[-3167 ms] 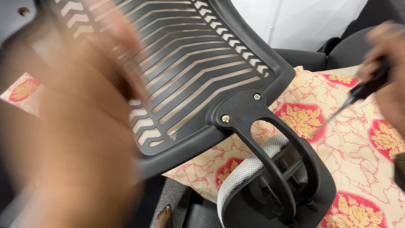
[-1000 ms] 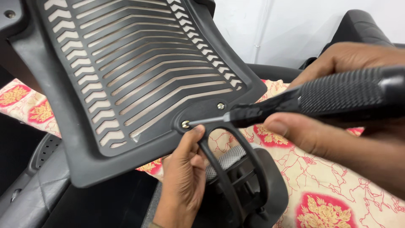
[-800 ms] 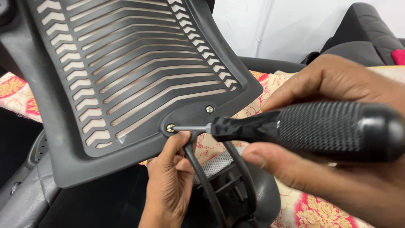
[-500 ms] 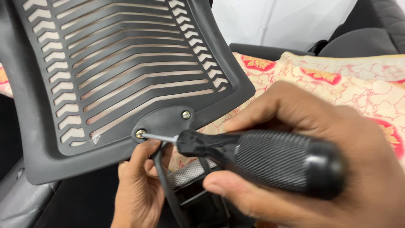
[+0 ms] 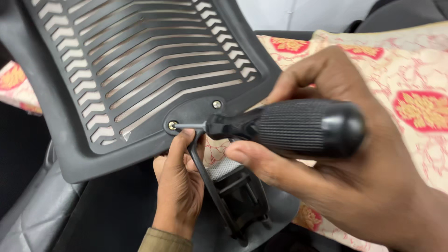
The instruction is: The person uses a screwdriver to tighten screws on the underside of a black plastic chair back, securing it to the chair's frame. The person works methodically, tightening each screw in sequence.
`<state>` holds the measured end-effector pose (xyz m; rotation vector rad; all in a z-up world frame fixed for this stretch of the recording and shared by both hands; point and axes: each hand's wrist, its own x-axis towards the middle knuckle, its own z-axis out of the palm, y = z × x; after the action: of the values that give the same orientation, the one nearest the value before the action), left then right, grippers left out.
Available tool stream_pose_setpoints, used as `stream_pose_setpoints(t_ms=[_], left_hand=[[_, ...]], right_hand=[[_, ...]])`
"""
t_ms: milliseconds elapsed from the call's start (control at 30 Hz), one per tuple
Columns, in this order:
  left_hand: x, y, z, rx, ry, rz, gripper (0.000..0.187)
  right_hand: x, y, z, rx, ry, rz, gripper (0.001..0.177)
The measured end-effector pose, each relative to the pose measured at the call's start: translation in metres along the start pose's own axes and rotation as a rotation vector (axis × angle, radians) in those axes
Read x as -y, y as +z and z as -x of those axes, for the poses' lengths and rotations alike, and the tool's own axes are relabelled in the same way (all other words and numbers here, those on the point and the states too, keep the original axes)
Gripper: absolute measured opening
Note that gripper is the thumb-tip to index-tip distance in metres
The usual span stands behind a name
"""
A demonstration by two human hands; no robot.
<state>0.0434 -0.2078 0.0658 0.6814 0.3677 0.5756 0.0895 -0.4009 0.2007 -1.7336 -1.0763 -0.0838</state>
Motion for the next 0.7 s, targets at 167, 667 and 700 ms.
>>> stream_pose_setpoints(t_ms=[167, 667, 700], left_hand=[[0.002, 0.01, 0.0, 0.049, 0.104, 0.014, 0.02], [0.02, 0.002, -0.031, 0.211, 0.204, 0.035, 0.022], [0.02, 0.0, -0.033, 0.215, 0.214, 0.027, 0.022]], right_hand=[[-0.008, 0.008, 0.021, -0.124, -0.192, 0.338, 0.04], [-0.023, 0.033, 0.027, -0.273, -0.315, 0.072, 0.039], [-0.026, 0.03, 0.028, -0.269, -0.352, 0.108, 0.039]])
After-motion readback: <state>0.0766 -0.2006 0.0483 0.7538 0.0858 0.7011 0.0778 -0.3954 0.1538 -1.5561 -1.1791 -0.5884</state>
